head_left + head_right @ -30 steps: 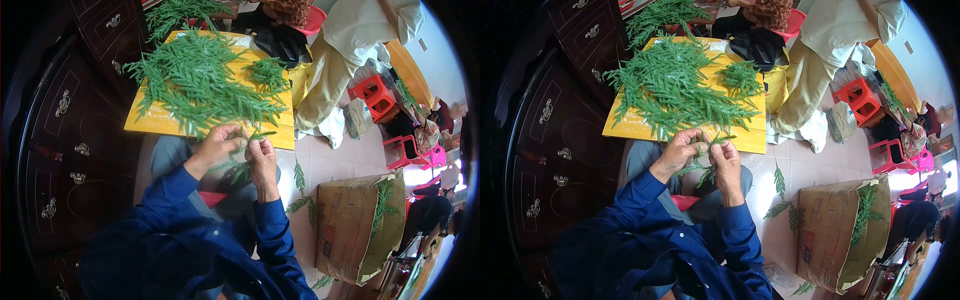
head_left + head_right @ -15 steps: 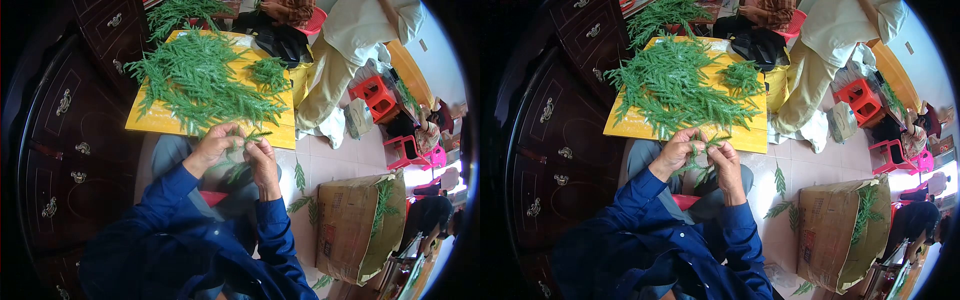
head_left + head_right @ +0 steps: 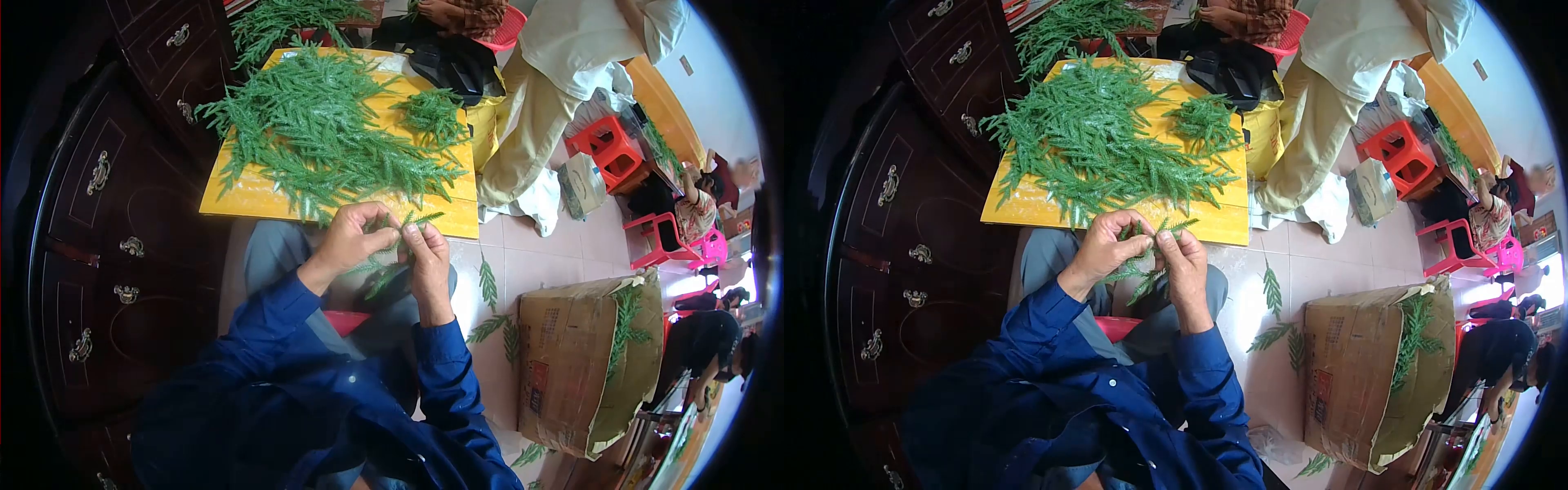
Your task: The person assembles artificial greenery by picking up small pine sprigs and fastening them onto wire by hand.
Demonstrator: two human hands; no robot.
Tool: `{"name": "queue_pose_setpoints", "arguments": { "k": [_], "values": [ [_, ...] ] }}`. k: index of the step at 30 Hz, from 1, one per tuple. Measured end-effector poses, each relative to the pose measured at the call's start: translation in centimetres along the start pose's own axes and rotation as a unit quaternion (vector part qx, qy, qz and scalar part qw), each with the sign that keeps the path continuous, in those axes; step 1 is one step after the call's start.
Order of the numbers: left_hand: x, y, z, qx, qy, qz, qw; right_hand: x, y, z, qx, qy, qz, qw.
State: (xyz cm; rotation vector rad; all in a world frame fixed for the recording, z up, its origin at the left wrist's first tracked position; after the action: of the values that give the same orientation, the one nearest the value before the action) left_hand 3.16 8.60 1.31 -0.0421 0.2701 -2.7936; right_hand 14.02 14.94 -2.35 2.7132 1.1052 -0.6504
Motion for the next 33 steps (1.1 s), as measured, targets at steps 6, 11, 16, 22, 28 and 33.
{"name": "queue_pose_setpoints", "arguments": {
  "k": [6, 11, 16, 22, 28, 33],
  "values": [
    [-0.4, 0.2, -0.1, -0.026, -0.012, -0.022, 0.999, 0.6, 0.4, 1.5, -0.076, -0.043, 0.035, 0.996],
    [-0.6, 0.4, 0.0, -0.018, 0.007, -0.029, 0.999, 0.4, 0.5, 6.1, -0.209, -0.238, 0.014, 0.948],
    [1.3, -0.2, -1.8, 0.022, 0.089, 0.040, 0.995, -0.8, 0.1, 1.8, -0.026, -0.096, 0.056, 0.993],
    [1.8, -0.3, -1.0, -0.016, 0.017, 0.050, 0.998, -2.5, 1.5, -3.5, 0.209, 0.389, 0.065, 0.895],
    [1.3, -0.3, -0.2, -0.021, -0.050, 0.025, 0.998, -4.1, 2.6, -5.6, 0.313, 0.545, 0.089, 0.773],
    [1.0, -0.4, -0.6, -0.014, -0.037, 0.014, 0.999, -4.7, 3.2, -6.2, 0.398, 0.579, 0.097, 0.705]
  ]
}}
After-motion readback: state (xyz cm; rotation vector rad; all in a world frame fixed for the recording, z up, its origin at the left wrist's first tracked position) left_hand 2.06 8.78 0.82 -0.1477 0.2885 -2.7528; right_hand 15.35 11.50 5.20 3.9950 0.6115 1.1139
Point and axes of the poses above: each hand's wrist, its own y-axis away from the middle knuckle, its own x-axis out of the back of the hand, z = x × y, the point moved 9 cm from there along -y, towards the middle knuckle, and after that the axes turned 4 degrees about -z, right-handed, at the moved point
